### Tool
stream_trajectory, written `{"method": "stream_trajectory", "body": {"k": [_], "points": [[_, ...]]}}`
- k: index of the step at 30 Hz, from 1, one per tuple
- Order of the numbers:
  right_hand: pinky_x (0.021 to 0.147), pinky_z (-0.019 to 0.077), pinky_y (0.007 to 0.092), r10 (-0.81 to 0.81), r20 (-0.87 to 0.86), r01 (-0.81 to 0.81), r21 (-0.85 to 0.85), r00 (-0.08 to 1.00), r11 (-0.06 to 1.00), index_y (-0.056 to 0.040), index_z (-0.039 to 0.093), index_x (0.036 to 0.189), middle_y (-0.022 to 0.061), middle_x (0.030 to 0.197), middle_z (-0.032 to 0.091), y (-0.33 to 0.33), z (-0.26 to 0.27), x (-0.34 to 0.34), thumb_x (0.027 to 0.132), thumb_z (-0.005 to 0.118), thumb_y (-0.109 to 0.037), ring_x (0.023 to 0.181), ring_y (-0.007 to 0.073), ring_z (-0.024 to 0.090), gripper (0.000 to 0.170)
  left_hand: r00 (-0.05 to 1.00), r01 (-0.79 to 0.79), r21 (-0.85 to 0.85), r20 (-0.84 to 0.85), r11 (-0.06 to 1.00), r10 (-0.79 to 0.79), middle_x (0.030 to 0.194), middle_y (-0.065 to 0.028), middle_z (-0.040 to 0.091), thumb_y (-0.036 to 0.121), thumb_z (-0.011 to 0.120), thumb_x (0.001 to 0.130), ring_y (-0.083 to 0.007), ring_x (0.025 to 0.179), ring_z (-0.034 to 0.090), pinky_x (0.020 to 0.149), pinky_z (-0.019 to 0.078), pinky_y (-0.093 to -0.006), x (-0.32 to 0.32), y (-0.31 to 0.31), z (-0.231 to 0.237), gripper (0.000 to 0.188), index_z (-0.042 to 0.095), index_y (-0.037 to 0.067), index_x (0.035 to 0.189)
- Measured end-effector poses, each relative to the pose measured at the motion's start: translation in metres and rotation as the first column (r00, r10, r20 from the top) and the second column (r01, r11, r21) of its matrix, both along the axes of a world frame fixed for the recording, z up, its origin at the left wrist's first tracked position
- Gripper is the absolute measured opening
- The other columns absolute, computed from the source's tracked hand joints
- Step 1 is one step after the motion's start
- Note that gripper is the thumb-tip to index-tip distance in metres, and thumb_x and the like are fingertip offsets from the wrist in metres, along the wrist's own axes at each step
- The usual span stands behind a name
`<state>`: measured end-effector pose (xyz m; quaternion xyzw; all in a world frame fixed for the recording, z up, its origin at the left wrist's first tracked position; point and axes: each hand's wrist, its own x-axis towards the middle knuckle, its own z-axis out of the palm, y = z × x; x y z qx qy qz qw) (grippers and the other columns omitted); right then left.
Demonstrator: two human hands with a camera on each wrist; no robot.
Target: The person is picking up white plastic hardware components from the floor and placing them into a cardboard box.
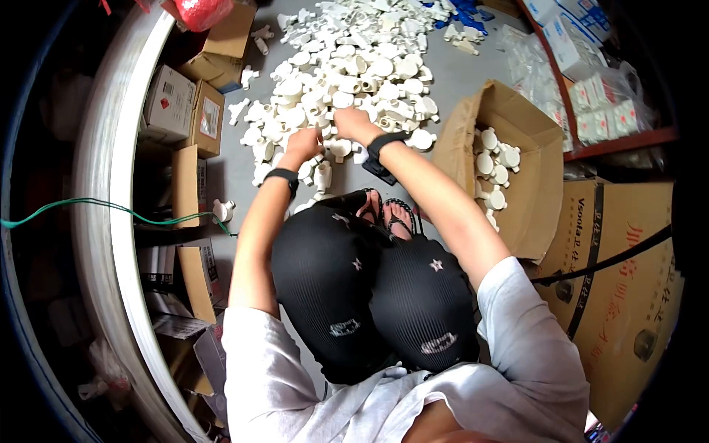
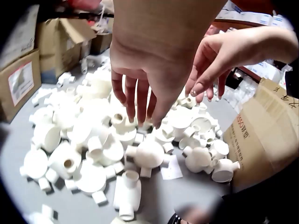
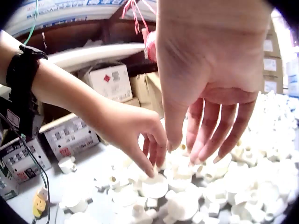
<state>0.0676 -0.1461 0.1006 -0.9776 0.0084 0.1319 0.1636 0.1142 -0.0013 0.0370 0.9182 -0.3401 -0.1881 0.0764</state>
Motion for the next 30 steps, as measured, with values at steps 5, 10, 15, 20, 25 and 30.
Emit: {"method": "stream_trajectory", "body": {"k": [5, 10, 15, 20, 25, 30], "points": [[0.067, 0.0472, 0.0384, -0.105, 0.000, 0.105, -0.028, 0.994, 0.994, -0.0042, 0.060, 0.074, 0.0151, 0.080, 0.060, -0.008, -0.104, -0.015, 0.061, 0.059, -0.013, 0.079, 0.0298, 0.059, 0.016, 0.971, -0.018, -0.030, 0.239, 0.999, 0.024, 0.082, -0.0065, 0.058, 0.013, 0.062, 0.061, -0.0245, 0.088, 0.050, 0.075, 0.0406, -0.0372, -0.019, 0.019, -0.062, 0.018, 0.058, 0.008, 0.078], [0.066, 0.0468, 0.0401, -0.173, 0.003, 0.173, 0.011, 0.985, 0.985, -0.0020, 0.058, 0.076, 0.0175, 0.078, 0.059, -0.014, -0.151, -0.028, 0.063, 0.056, -0.008, 0.079, 0.0317, 0.058, 0.014, 0.935, 0.069, 0.022, 0.346, 0.997, -0.073, 0.088, -0.0075, 0.056, 0.009, 0.058, 0.062, -0.0232, 0.093, 0.047, 0.079, 0.0365, -0.0360, -0.019, 0.001, -0.093, 0.022, 0.055, 0.008, 0.084], [0.065, 0.0468, 0.0396, -0.222, -0.044, 0.224, 0.031, 0.974, 0.974, -0.0004, 0.054, 0.082, 0.0188, 0.080, 0.059, -0.014, -0.185, -0.028, 0.065, 0.052, -0.003, 0.078, 0.0323, 0.058, 0.017, 0.923, 0.080, 0.106, 0.369, 0.991, -0.114, 0.089, -0.0068, 0.055, 0.006, 0.051, 0.068, -0.0227, 0.093, 0.047, 0.079, 0.0354, -0.0354, -0.011, -0.011, -0.120, 0.019, 0.054, 0.008, 0.086], [0.064, 0.0479, 0.0388, -0.230, 0.018, 0.228, 0.067, 0.973, 0.971, -0.0019, 0.056, 0.079, 0.0163, 0.076, 0.060, -0.007, -0.204, -0.029, 0.070, 0.048, -0.003, 0.075, 0.0306, 0.059, 0.011, 0.933, 0.058, 0.114, 0.347, 0.992, -0.095, 0.090, -0.0066, 0.055, 0.007, 0.060, 0.061, -0.0217, 0.095, 0.046, 0.080, 0.0352, -0.0337, -0.005, -0.015, -0.124, 0.025, 0.054, 0.008, 0.085], [0.065, 0.0475, 0.0389, -0.238, 0.028, 0.231, 0.160, 0.971, 0.960, -0.0013, 0.057, 0.077, 0.0183, 0.075, 0.059, -0.010, -0.197, -0.027, 0.069, 0.050, -0.005, 0.074, 0.0320, 0.058, 0.010, 0.914, 0.056, 0.075, 0.397, 0.996, -0.082, 0.090, -0.0061, 0.055, 0.007, 0.068, 0.054, -0.0208, 0.095, 0.046, 0.081, 0.0351, -0.0323, -0.005, -0.011, -0.128, 0.032, 0.055, 0.008, 0.084], [0.065, 0.0474, 0.0385, -0.126, 0.136, 0.111, 0.111, 0.983, 0.988, -0.0023, 0.058, 0.070, 0.0172, 0.075, 0.059, -0.018, -0.174, -0.025, 0.068, 0.052, -0.006, 0.075, 0.0312, 0.058, 0.008, 0.921, 0.076, 0.022, 0.383, 0.997, -0.078, 0.084, -0.0067, 0.054, 0.008, 0.054, 0.065, -0.0222, 0.091, 0.047, 0.077, 0.0354, -0.0331, -0.009, -0.007, -0.120, 0.013, 0.055, 0.008, 0.077]]}}
